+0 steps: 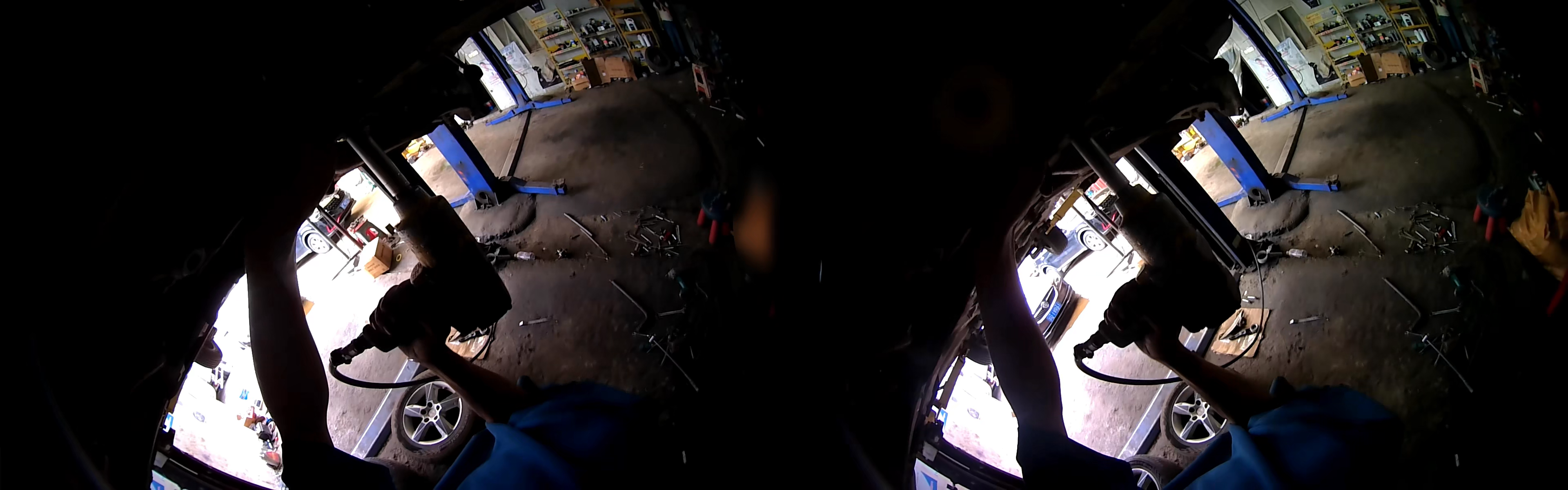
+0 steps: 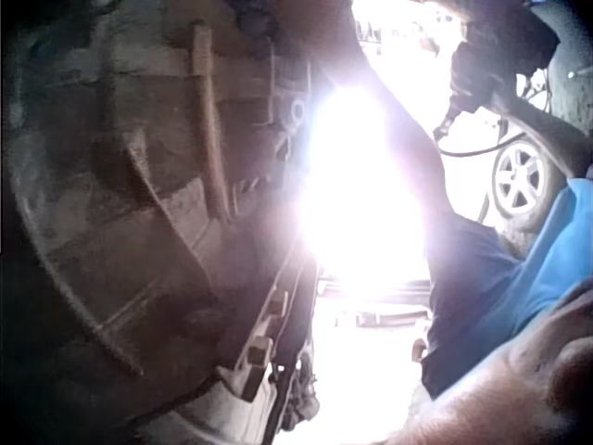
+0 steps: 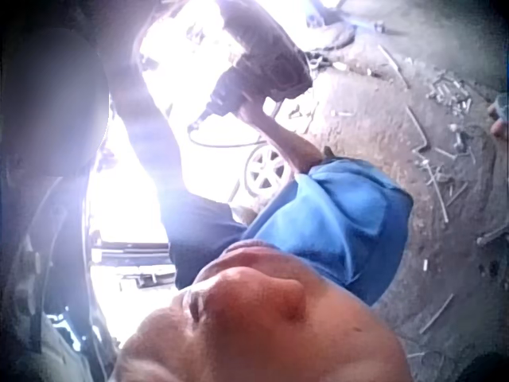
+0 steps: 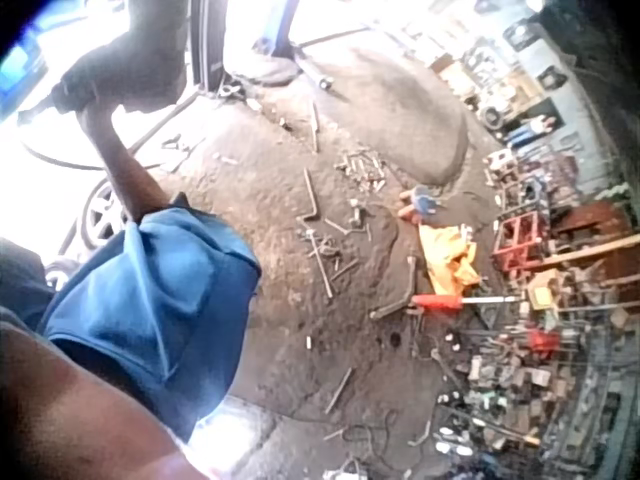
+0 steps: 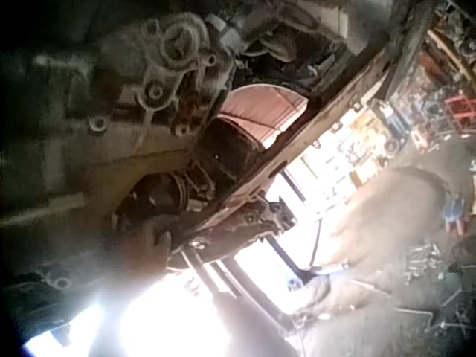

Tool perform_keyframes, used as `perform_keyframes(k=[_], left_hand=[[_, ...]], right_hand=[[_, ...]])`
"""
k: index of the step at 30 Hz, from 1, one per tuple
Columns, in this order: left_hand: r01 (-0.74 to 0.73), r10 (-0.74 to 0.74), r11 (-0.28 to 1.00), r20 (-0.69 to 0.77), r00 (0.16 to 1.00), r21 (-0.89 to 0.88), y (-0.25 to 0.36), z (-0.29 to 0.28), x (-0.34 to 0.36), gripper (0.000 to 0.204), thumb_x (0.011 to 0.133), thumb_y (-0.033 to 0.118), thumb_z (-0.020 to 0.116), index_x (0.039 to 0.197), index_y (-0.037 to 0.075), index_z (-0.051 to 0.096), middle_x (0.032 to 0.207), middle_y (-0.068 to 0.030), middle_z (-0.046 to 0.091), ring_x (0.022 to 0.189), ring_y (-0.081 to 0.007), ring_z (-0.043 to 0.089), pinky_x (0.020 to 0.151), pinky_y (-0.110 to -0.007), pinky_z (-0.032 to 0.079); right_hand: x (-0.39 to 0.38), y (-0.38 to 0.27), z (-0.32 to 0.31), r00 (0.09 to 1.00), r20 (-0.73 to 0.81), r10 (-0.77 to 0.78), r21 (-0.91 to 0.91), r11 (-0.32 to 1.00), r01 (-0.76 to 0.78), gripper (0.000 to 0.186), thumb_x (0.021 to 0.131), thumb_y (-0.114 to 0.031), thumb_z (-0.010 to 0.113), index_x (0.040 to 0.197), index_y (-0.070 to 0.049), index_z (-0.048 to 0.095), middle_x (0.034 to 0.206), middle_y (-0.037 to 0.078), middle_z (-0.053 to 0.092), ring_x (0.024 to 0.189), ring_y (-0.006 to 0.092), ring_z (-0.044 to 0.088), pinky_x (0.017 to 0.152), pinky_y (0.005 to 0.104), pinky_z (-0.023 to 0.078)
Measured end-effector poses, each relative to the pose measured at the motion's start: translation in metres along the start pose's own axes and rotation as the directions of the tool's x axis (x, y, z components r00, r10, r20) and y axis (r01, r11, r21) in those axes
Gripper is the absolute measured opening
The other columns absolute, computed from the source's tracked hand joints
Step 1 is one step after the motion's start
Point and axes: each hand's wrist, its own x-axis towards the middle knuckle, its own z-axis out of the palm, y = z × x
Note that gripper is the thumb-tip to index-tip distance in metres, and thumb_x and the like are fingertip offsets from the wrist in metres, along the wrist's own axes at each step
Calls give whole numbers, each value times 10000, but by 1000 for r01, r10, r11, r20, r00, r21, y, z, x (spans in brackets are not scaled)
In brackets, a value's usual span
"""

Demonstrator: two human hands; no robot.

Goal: The person works on the underside of a vehicle using an impact wrench and a manual wrench to loosen or tighten components.

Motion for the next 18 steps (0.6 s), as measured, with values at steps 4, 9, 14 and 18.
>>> perform_keyframes(k=[4,9,14,18], left_hand=[[-101,95,985,47,994,143,-7,4,-1,192,898,157,588,1039,27,595,815,-86,620,722,-184,609,642,-338,514],[-250,312,883,-98,945,398,-30,21,-5,188,882,130,595,1038,24,593,850,-93,627,715,-182,613,621,-322,520],[-132,179,977,-303,936,169,18,-5,-56,188,843,37,609,1030,22,618,890,-115,644,767,-203,638,677,-323,536],[-115,57,986,-414,909,-118,49,13,-88,256,811,-19,626,1064,22,638,950,-131,658,842,-240,653,750,-342,539]], right_hand=[[2,-5,6,1000,3,-26,-6,1000,26,278,973,-309,466,821,-79,428,689,16,398,603,127,406,596,296,371],[-1,-6,14,999,-33,-13,-18,1000,12,300,984,-318,447,804,-80,422,656,16,382,564,119,382,548,285,349],[3,-4,13,1000,1,-2,-66,998,3,322,989,-326,440,775,-88,404,613,1,343,515,102,335,463,250,282],[5,-13,1,1000,-1,-26,-102,994,26,322,993,-321,433,768,-93,396,609,-6,330,512,98,331,454,236,271]])
